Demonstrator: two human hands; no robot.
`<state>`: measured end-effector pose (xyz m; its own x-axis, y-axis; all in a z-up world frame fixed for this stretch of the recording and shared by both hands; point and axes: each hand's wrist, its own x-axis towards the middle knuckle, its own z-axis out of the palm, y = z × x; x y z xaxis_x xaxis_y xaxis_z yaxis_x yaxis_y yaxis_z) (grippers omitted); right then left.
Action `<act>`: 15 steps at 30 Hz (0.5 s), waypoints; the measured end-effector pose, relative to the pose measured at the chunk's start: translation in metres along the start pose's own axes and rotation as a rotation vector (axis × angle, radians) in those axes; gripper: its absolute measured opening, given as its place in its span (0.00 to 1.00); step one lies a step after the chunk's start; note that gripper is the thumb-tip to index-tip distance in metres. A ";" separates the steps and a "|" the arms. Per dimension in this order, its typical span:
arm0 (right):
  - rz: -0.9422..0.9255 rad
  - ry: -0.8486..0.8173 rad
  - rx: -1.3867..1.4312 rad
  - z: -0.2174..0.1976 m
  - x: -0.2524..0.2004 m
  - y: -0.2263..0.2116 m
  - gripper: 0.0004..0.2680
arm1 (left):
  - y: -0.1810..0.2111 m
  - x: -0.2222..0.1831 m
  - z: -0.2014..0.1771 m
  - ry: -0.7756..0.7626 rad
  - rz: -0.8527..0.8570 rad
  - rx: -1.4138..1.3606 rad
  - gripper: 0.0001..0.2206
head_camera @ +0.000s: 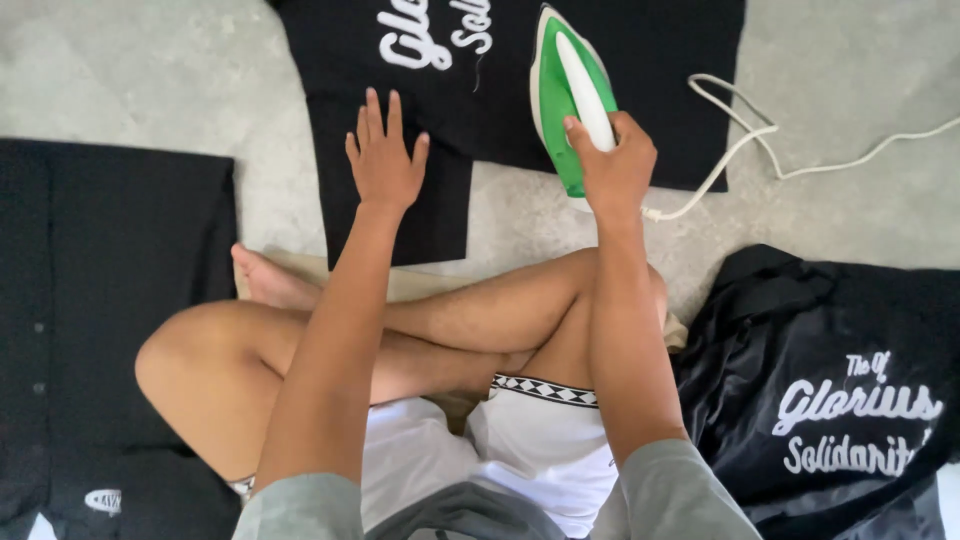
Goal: A person is sitting on the floor ironing black t-shirts with a green and white handheld iron.
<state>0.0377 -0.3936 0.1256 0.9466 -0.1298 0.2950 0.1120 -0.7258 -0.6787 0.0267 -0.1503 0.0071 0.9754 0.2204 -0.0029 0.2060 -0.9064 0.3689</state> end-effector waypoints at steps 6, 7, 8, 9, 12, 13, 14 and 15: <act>0.035 -0.080 0.081 0.012 -0.004 -0.005 0.10 | -0.059 0.001 0.000 -0.155 -0.185 0.153 0.29; 0.032 -0.084 0.088 0.017 -0.003 0.002 0.10 | -0.058 -0.008 -0.012 -0.151 -0.192 0.159 0.29; 0.079 -0.104 0.077 0.022 -0.001 0.009 0.10 | -0.057 -0.017 -0.024 -0.238 -0.222 0.176 0.29; 0.125 -0.122 0.064 0.026 0.001 0.016 0.10 | -0.055 -0.026 -0.035 -0.325 -0.251 0.190 0.28; 0.086 -0.126 0.040 0.029 0.003 0.011 0.11 | -0.058 -0.034 -0.034 -0.325 -0.301 0.172 0.29; 0.081 -0.128 0.043 0.031 0.003 0.012 0.11 | -0.062 -0.028 -0.028 -0.321 -0.306 0.171 0.29; 0.087 -0.125 0.032 0.033 0.003 0.014 0.11 | -0.066 -0.023 -0.022 -0.318 -0.317 0.202 0.30; 0.093 -0.124 0.019 0.034 0.003 0.016 0.11 | -0.069 -0.019 -0.015 -0.317 -0.331 0.229 0.30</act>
<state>0.0522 -0.3826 0.0933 0.9830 -0.1108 0.1461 0.0268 -0.7017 -0.7120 -0.0071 -0.0870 -0.0045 0.8235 0.4208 -0.3804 0.4849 -0.8702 0.0870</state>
